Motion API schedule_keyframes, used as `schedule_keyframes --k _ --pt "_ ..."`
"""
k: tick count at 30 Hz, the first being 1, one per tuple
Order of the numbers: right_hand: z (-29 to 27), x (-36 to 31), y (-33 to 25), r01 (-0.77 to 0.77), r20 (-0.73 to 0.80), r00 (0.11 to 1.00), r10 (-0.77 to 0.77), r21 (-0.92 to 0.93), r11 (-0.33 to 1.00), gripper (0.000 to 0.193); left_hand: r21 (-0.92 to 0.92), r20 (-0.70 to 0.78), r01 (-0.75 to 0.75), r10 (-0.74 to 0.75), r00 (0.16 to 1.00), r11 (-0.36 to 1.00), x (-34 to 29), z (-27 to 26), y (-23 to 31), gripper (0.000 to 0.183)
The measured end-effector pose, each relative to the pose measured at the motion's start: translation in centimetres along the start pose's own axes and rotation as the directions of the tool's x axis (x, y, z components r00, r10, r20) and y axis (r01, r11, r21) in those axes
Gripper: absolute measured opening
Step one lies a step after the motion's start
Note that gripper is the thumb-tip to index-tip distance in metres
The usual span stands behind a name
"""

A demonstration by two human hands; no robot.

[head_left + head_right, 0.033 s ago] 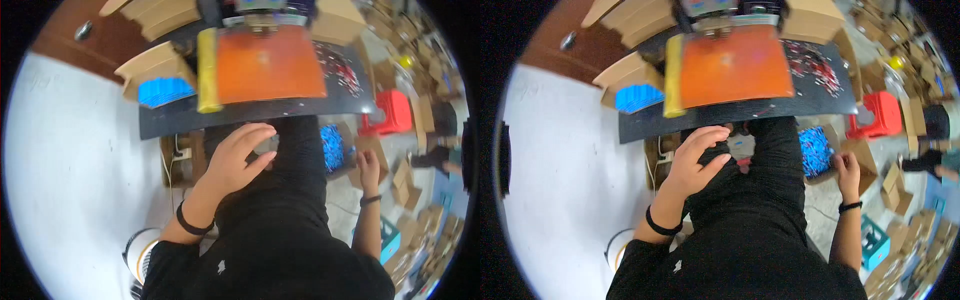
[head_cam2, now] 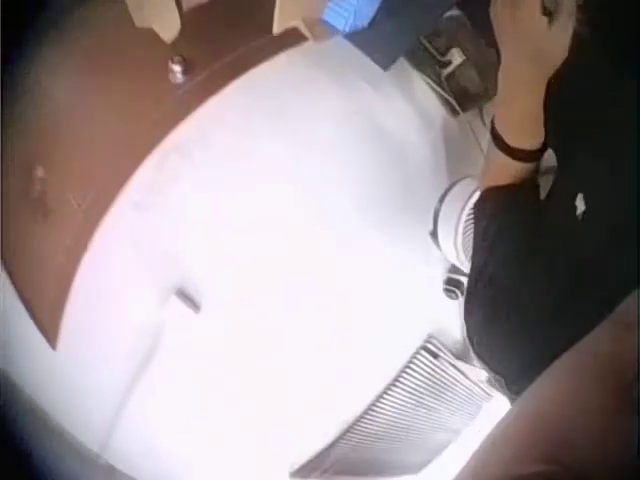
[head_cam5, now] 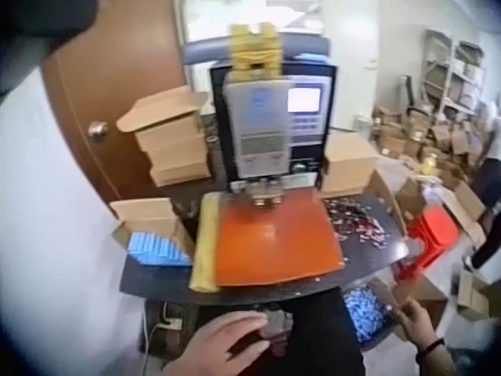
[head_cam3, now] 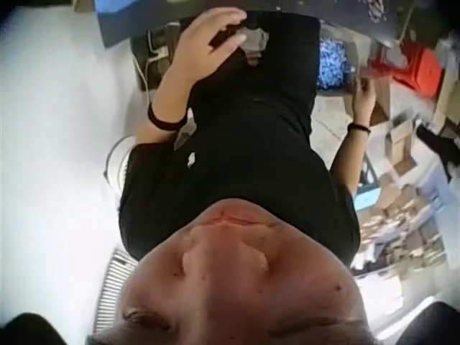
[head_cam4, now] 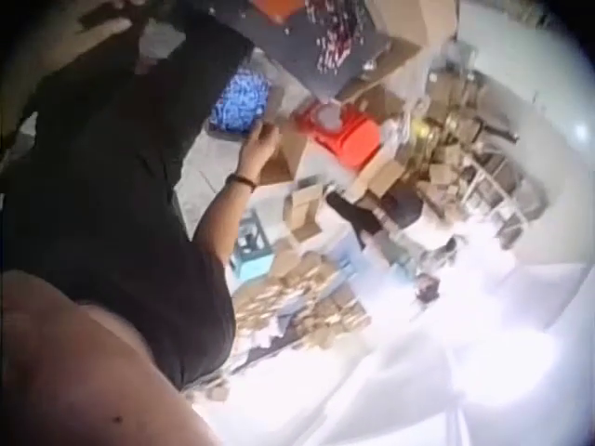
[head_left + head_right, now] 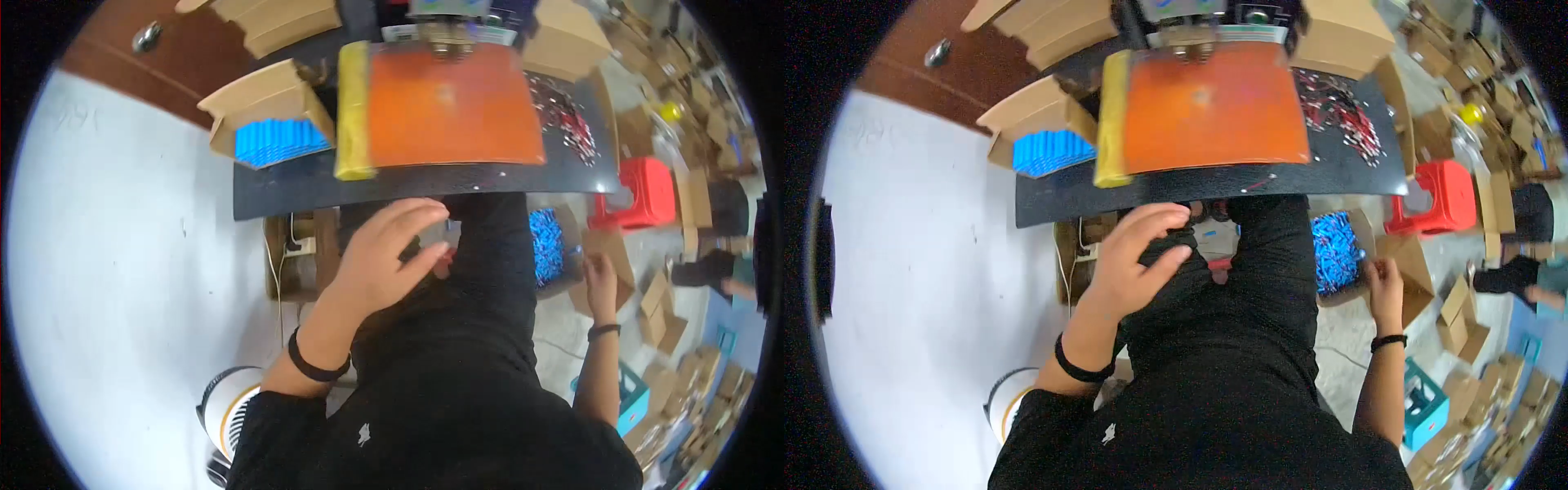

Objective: Spot welding wires onto individual cylindrical batteries using a specialized machine.

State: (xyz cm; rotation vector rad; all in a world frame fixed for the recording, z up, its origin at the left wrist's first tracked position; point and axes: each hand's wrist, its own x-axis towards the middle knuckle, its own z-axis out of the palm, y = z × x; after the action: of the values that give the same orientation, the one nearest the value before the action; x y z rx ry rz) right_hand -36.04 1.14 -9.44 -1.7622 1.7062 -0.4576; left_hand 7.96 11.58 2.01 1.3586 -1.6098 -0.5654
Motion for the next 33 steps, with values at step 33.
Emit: schedule_keyframes --k 33 --pt "3.2 14.8 -12.1 0.38 -0.286 0.832 -0.476 -0.33 0.864 0.014 0.655 -0.133 0.142 -0.072 0.988 0.742 5.3 -4.9 -3.1 0.03"
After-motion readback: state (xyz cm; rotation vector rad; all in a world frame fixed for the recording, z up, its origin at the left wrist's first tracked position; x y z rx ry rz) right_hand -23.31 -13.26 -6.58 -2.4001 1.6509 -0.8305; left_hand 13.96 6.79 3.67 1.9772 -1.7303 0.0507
